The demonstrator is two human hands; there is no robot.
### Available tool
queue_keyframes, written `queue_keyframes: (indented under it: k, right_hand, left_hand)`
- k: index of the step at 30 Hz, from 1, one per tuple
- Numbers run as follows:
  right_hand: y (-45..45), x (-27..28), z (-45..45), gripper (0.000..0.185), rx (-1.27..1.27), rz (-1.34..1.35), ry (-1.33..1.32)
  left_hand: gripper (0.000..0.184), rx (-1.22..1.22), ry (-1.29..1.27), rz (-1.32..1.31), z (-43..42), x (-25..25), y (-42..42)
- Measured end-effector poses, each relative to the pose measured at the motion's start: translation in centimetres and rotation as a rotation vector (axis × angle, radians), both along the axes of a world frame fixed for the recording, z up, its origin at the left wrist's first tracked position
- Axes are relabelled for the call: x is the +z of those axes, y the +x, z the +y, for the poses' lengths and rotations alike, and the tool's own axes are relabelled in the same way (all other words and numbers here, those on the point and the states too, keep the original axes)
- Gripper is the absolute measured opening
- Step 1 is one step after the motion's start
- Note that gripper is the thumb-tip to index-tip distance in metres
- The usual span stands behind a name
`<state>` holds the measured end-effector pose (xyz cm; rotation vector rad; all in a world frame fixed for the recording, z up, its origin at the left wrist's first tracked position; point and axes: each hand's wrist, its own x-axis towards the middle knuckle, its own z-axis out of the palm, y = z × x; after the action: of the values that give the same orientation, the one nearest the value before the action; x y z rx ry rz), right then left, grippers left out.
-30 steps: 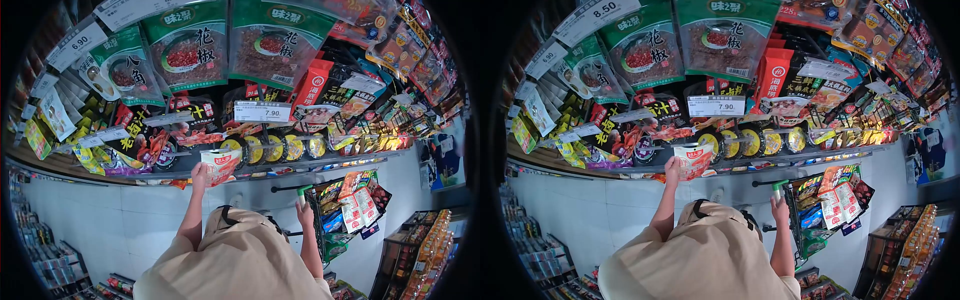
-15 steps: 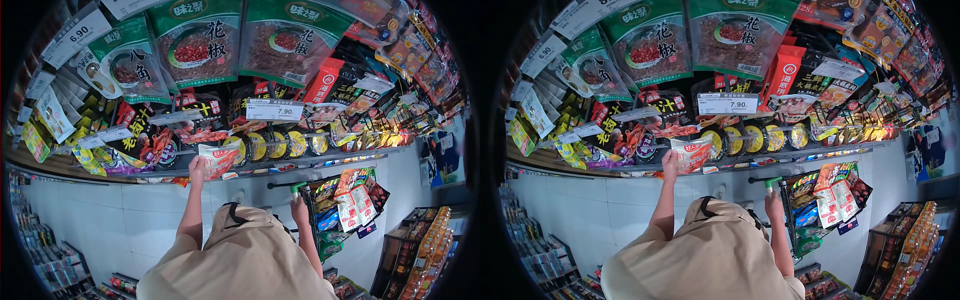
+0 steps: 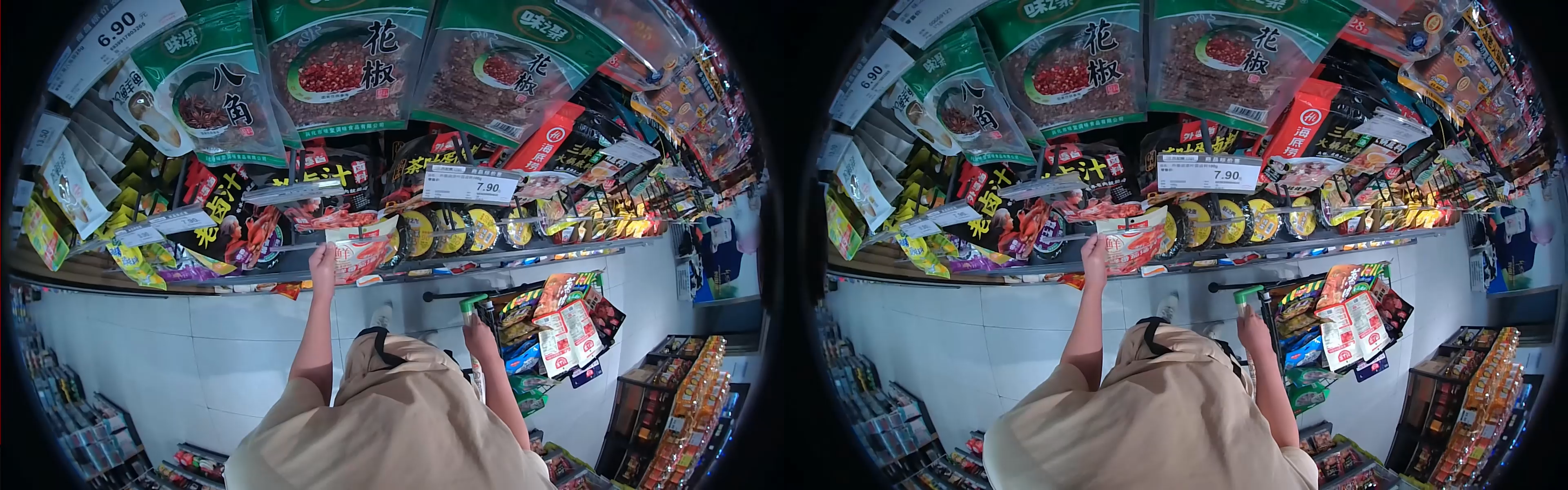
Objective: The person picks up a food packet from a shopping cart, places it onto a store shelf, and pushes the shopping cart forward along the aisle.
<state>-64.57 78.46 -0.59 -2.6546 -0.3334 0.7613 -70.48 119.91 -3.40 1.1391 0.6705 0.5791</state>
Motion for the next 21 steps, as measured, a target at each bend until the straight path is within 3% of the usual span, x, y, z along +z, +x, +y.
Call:
queue_keyframes:
  k: [14, 21]
  right_hand:
    - [-1.4, -0.6, 0.8, 0.034, -0.033, -0.024, 0.113]
    - [-1.2, 0.0, 1.9, 0.046, -0.006, 0.019, 0.103]
  left_hand:
    - [0.025, 0.023, -0.054, -0.021, -0.2, -0.5, 0.0]
    - [0.023, 0.018, -0.026, -0.011, 0.1, -0.1, -0.5]
